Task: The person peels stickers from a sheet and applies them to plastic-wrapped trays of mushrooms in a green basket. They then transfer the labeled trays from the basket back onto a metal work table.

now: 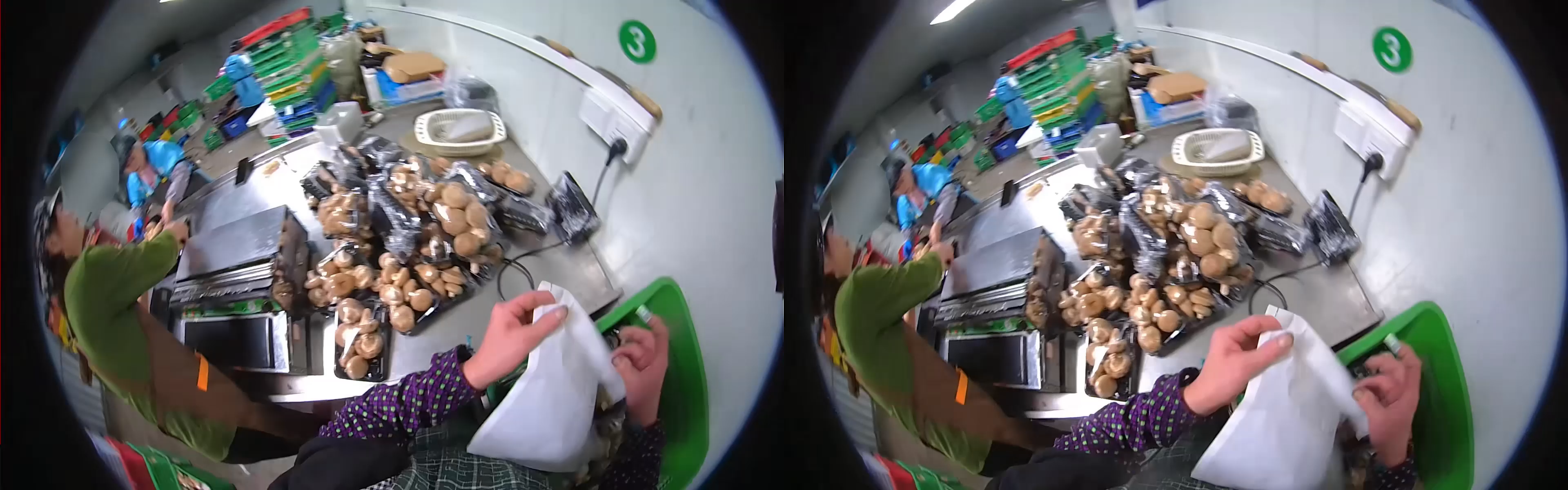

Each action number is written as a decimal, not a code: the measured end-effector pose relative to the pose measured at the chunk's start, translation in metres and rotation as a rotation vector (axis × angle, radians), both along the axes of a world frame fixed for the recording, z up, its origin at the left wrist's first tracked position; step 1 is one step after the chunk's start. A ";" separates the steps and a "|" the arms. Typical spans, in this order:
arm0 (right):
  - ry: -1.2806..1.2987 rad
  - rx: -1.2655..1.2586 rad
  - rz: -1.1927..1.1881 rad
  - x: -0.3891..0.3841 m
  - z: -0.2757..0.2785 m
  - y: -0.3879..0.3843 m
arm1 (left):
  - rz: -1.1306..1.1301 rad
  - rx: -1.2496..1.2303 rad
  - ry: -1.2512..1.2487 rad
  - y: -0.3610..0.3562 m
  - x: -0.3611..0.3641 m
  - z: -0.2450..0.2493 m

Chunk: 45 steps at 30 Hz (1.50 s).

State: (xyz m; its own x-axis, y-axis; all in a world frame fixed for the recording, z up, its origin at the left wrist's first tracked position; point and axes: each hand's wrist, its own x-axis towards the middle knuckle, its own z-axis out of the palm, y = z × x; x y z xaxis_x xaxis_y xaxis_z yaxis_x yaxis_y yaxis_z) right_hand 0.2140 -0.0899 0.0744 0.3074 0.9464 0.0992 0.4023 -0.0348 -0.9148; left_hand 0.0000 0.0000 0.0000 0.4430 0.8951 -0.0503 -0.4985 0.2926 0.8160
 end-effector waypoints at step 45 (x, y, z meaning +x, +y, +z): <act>-0.219 0.301 0.805 -0.279 -0.124 0.014 | -0.302 0.024 1.062 -0.338 -0.257 -0.165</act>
